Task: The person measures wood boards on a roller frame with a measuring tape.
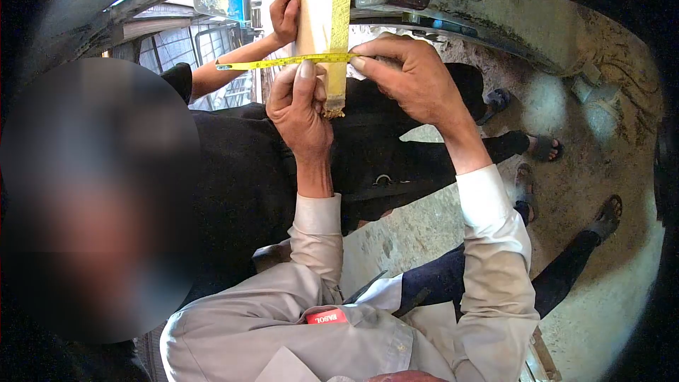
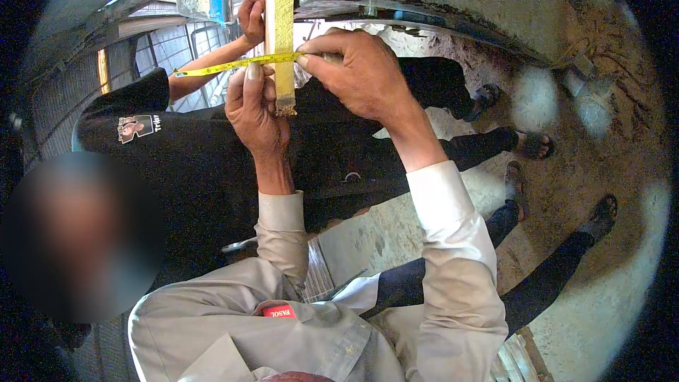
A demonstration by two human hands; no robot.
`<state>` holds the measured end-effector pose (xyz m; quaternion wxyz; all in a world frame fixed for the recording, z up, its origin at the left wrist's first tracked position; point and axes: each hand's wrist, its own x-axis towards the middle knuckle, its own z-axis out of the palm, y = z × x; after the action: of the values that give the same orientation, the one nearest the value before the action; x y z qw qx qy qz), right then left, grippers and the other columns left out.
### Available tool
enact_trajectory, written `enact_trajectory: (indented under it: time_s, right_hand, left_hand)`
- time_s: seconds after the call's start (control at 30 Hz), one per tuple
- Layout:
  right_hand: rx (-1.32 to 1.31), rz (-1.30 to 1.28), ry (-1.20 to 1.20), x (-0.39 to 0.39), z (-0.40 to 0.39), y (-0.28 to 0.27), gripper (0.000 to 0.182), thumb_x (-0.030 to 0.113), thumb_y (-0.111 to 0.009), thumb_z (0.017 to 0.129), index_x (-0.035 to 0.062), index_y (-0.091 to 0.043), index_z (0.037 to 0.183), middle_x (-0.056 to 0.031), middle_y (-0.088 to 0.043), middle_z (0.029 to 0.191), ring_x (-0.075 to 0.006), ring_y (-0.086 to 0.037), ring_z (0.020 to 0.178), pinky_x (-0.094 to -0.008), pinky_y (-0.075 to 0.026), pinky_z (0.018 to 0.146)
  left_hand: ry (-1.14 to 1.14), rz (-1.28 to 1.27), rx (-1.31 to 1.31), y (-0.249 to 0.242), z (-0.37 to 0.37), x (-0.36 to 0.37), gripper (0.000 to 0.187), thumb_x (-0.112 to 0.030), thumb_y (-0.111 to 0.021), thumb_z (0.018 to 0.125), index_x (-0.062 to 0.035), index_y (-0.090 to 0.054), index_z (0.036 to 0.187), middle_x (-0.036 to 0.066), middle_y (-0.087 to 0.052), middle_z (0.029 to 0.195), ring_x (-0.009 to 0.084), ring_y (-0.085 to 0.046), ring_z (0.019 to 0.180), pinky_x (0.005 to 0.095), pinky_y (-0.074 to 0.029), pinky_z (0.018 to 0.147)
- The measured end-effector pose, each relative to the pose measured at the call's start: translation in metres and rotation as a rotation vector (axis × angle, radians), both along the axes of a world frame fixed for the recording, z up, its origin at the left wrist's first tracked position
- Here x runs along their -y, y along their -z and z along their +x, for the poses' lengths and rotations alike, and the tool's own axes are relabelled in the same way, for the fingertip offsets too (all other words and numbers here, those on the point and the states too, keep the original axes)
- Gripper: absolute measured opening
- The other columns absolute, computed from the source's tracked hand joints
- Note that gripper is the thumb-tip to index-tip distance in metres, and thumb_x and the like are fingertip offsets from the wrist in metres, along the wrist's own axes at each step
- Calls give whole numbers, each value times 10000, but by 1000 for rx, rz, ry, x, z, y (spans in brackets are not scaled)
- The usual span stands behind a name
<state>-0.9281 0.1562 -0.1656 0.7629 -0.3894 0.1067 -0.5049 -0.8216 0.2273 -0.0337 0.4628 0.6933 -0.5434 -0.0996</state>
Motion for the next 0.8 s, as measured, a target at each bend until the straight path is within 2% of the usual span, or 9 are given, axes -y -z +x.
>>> enact_trajectory:
  time_s: [0.2,0.27,0.4,0.47,0.8]
  right_hand:
    - [-7,-26,86,-2,7,3,285,279,-698,892,49,-761,1048,-139,-753,947,-257,-721,829,-351,-550,780]
    - [39,-45,114,-1,9,4,205,182,-680,957,29,-750,1075,2,-665,798,-49,-537,630,-242,-436,573]
    - [-2,-50,96,0,4,3,207,185,-681,956,27,-750,1072,3,-664,790,-51,-539,630,-244,-437,577]
    - [-44,-27,70,2,3,3,291,289,-700,890,54,-761,1050,-148,-749,955,-276,-722,848,-362,-551,793]
    - [5,-22,86,4,6,5,281,275,-694,893,50,-756,1049,-140,-749,938,-249,-718,819,-353,-547,766]
  left_hand:
    - [36,-30,0,1,2,0,145,-118,-641,1009,-8,-695,932,-37,-554,686,5,-413,559,176,-283,498]
    - [33,-35,-6,2,1,2,141,-113,-641,1008,-7,-696,934,-37,-554,686,4,-415,560,176,-285,500]
    - [34,-50,-16,3,1,2,137,-111,-643,1007,-4,-696,940,-37,-555,687,6,-419,564,178,-287,501]
    - [30,-33,-5,1,2,2,130,-111,-648,1004,-5,-695,945,-38,-556,689,5,-421,565,179,-290,500]
    - [29,-32,-20,2,-1,6,125,-96,-643,1004,-6,-694,932,-39,-553,691,7,-422,576,179,-294,514]
